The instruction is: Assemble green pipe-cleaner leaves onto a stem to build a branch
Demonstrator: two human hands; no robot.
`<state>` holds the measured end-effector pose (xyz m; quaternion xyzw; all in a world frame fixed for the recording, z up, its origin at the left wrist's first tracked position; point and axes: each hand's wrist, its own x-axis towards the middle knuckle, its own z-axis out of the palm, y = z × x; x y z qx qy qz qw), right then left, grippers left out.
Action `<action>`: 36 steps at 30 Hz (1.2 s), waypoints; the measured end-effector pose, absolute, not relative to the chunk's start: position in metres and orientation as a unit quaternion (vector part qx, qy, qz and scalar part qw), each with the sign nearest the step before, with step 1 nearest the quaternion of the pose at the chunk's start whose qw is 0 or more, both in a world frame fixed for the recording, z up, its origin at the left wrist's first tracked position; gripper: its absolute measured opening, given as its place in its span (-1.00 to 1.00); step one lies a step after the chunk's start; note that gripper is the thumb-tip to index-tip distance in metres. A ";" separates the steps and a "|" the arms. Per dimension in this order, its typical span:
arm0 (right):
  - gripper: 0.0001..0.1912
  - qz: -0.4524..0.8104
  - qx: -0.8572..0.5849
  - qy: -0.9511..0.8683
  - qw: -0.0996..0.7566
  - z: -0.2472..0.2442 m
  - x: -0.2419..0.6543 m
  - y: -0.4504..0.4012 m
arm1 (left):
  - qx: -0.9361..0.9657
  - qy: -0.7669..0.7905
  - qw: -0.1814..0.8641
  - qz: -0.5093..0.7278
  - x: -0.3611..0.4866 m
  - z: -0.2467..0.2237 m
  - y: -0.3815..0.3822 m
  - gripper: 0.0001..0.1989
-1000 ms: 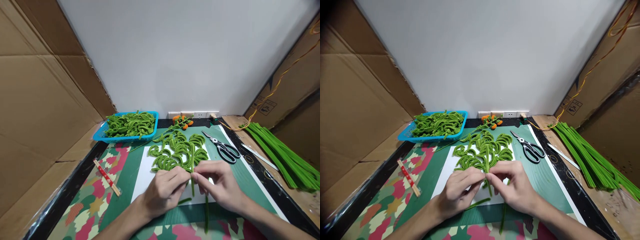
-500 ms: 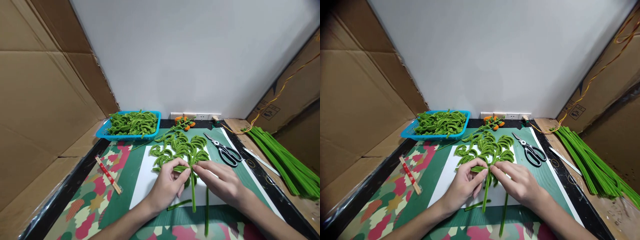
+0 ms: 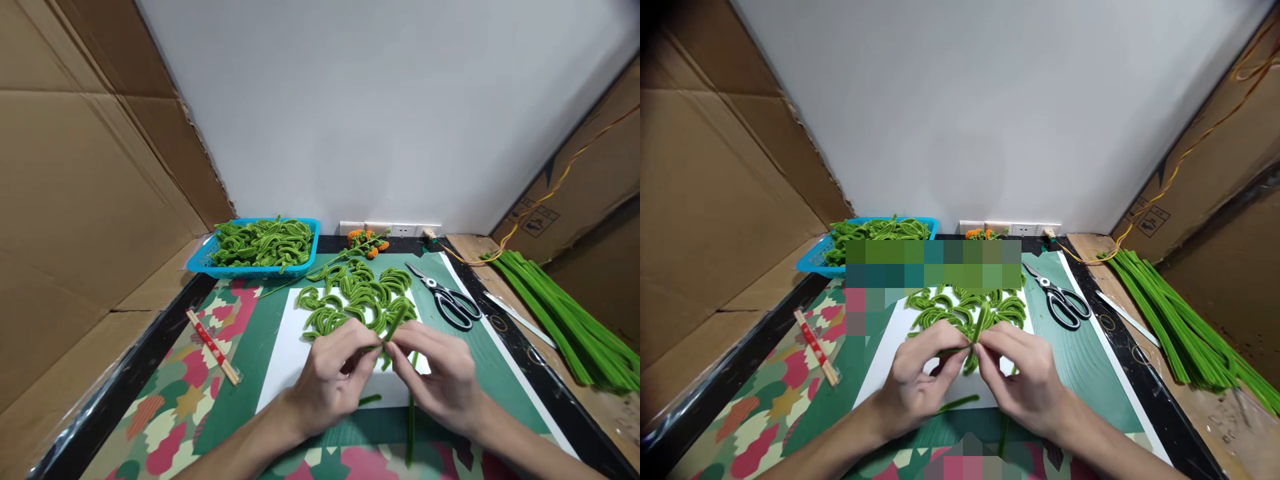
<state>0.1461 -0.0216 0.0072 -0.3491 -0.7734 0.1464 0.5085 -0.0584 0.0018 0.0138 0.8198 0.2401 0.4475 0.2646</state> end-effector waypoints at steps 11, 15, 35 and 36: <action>-0.70 0.407 -0.442 -0.661 0.449 0.003 0.147 -0.012 | 0.714 0.363 0.477 0.362 -0.056 0.011 0.006 -0.82; -0.71 0.313 -0.440 -0.724 0.429 0.003 0.146 -0.017 | 0.625 0.361 0.615 0.318 -0.053 0.009 0.001 -0.69; -0.55 0.404 -0.446 -0.618 0.507 0.003 0.153 -0.008 | 0.564 0.344 0.667 0.344 -0.055 0.009 0.007 -0.68; -0.53 0.464 -0.452 -0.573 0.503 0.002 0.152 -0.007 | 0.593 0.352 0.636 0.348 -0.056 0.010 0.006 -0.70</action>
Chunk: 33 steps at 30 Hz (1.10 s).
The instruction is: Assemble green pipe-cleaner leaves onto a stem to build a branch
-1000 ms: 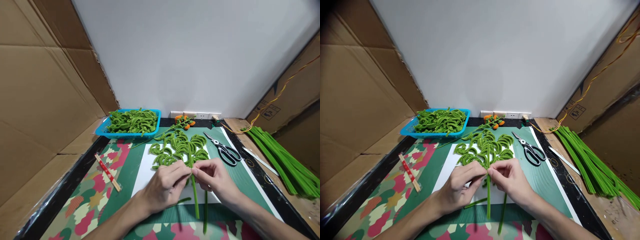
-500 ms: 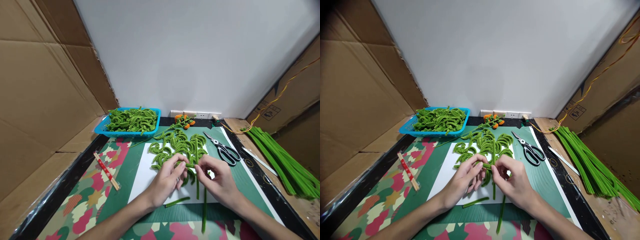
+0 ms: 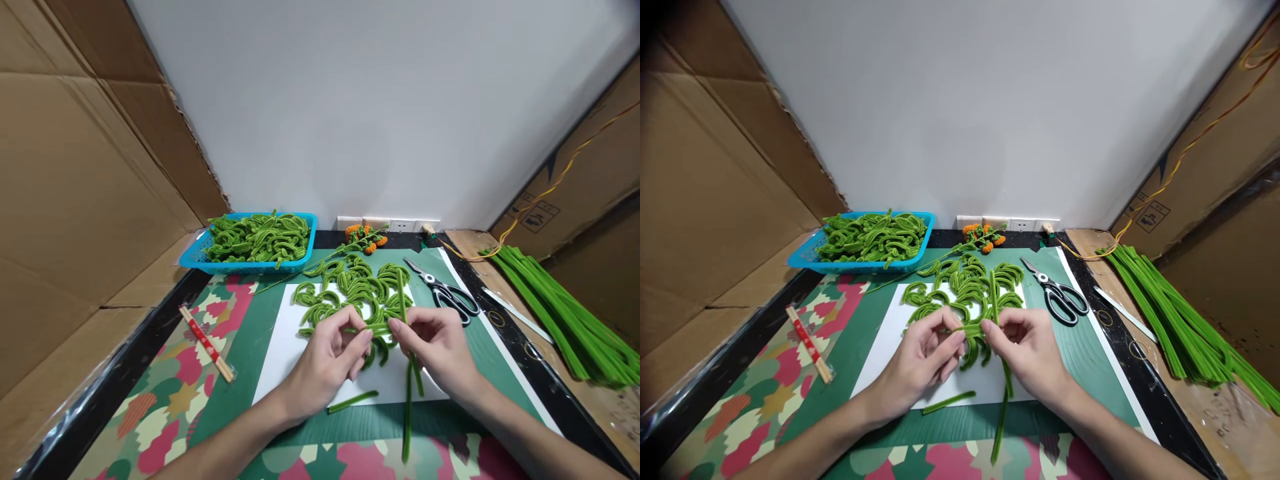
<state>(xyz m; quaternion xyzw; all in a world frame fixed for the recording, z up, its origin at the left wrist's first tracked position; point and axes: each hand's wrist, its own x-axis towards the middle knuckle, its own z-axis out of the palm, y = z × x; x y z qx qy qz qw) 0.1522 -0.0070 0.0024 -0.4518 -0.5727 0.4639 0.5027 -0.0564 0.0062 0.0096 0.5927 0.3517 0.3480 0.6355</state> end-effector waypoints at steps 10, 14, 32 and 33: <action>-0.55 0.714 -0.382 -0.383 0.444 0.009 0.155 -0.004 | 0.711 0.363 0.483 0.360 -0.067 0.011 0.010 -0.74; -0.55 0.699 -0.369 -0.423 0.443 0.009 0.156 0.000 | 0.667 0.372 0.529 0.369 -0.067 0.007 0.010 -0.76; -0.69 0.684 -0.310 -0.432 0.501 0.007 0.153 0.004 | 0.648 0.375 0.565 0.347 -0.063 0.009 0.010 -0.69; -0.69 0.670 -0.309 -0.427 0.523 0.008 0.152 0.004 | 0.650 0.375 0.567 0.341 -0.062 0.010 0.010 -0.67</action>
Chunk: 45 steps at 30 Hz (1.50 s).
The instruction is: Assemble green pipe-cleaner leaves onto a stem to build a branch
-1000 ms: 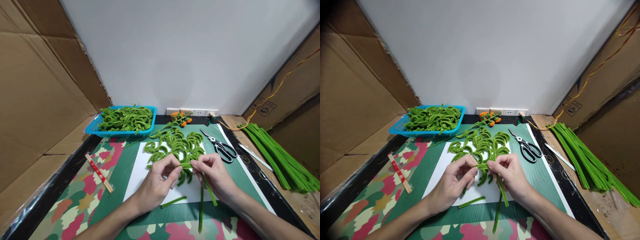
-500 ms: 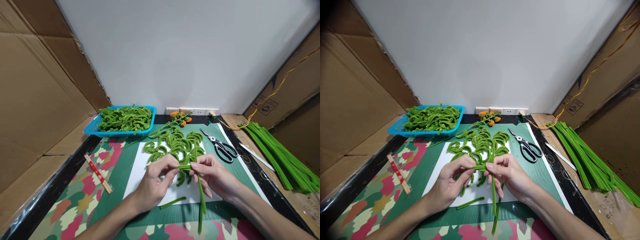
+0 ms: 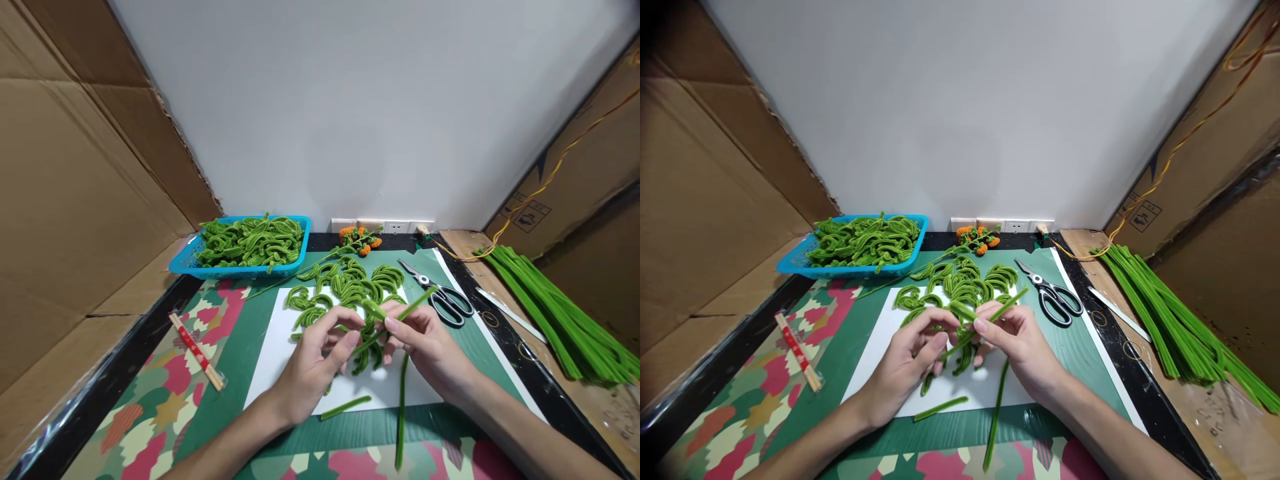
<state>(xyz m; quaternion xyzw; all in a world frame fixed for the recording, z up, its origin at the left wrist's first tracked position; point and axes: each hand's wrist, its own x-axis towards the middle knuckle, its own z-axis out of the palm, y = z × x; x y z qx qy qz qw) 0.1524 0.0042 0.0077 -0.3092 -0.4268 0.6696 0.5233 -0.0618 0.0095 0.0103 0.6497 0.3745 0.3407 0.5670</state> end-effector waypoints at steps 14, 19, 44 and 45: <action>-0.68 0.658 -0.351 -0.410 0.525 0.000 0.152 0.003 | 0.655 0.375 0.535 0.379 -0.059 0.005 0.007 -0.63; -0.67 0.648 -0.355 -0.477 0.475 -0.005 0.147 -0.001 | 0.632 0.385 0.556 0.379 -0.059 0.006 0.008 -0.67; -0.60 0.614 -0.416 -0.569 0.356 -0.006 0.148 -0.008 | 0.813 0.292 0.391 0.319 -0.061 0.007 0.002 -0.79; -0.60 0.626 -0.414 -0.560 0.351 -0.006 0.149 -0.008 | 0.814 0.291 0.388 0.321 -0.061 0.007 0.002 -0.80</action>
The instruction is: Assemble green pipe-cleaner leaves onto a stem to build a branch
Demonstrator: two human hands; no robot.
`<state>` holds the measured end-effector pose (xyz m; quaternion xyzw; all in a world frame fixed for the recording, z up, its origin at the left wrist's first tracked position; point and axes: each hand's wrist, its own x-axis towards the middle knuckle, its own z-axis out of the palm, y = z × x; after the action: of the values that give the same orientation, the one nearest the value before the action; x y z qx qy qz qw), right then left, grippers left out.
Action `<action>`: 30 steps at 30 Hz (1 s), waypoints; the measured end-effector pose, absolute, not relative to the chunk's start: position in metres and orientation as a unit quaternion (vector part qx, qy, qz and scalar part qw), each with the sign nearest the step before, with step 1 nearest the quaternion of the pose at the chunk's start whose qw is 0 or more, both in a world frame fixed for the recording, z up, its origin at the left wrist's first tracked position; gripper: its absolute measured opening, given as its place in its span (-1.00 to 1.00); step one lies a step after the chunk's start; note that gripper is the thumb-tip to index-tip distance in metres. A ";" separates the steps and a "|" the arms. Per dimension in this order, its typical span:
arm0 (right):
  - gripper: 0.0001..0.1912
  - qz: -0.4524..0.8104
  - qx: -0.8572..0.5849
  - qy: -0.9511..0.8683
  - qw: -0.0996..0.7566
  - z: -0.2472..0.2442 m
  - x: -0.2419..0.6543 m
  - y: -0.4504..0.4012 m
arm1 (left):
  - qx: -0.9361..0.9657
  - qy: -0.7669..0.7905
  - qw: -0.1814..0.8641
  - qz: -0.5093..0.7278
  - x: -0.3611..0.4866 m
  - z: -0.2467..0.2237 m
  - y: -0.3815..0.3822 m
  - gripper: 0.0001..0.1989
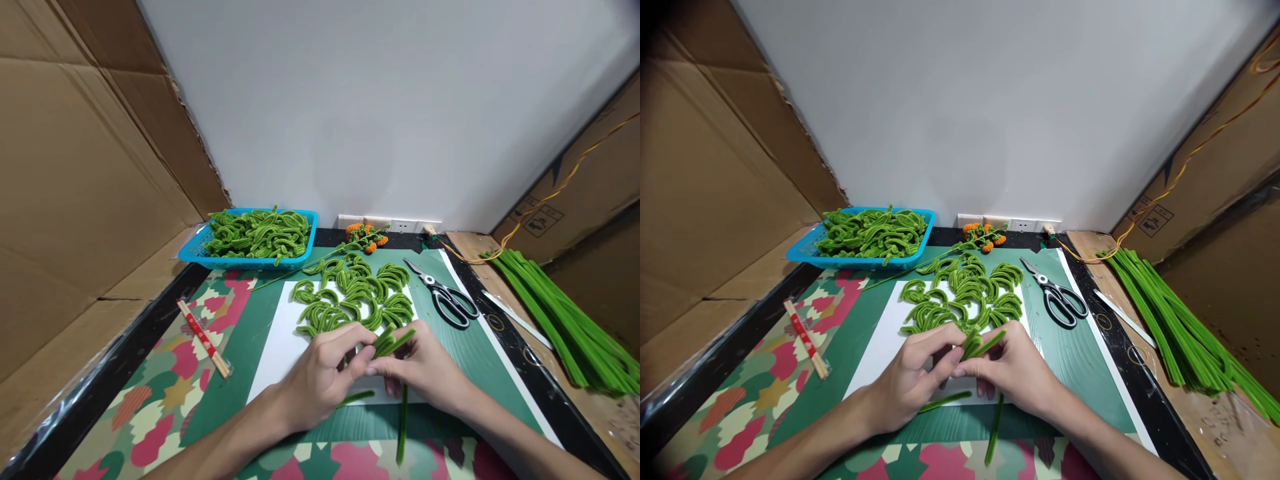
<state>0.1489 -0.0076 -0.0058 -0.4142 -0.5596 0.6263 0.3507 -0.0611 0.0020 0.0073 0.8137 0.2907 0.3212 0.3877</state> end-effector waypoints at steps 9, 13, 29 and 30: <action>-0.64 0.679 -0.405 -0.570 0.225 -0.001 0.158 -0.009 | 0.852 0.281 0.352 0.268 -0.058 0.011 -0.001 -0.86; -0.69 0.678 -0.432 -0.566 0.182 -0.005 0.159 -0.010 | 0.876 0.263 0.303 0.267 -0.057 0.008 -0.003 -0.85; -0.59 0.735 -0.324 -0.460 0.378 0.008 0.156 -0.002 | 0.560 0.379 0.641 0.363 -0.053 0.005 0.001 -0.69; -0.61 0.734 -0.313 -0.456 0.394 0.007 0.156 -0.001 | 0.553 0.379 0.642 0.371 -0.052 0.005 0.003 -0.67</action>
<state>0.1564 -0.0012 0.0065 -0.3128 -0.4561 0.7339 0.3945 -0.0520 0.0027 0.0049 0.5535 0.3790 0.3709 0.6423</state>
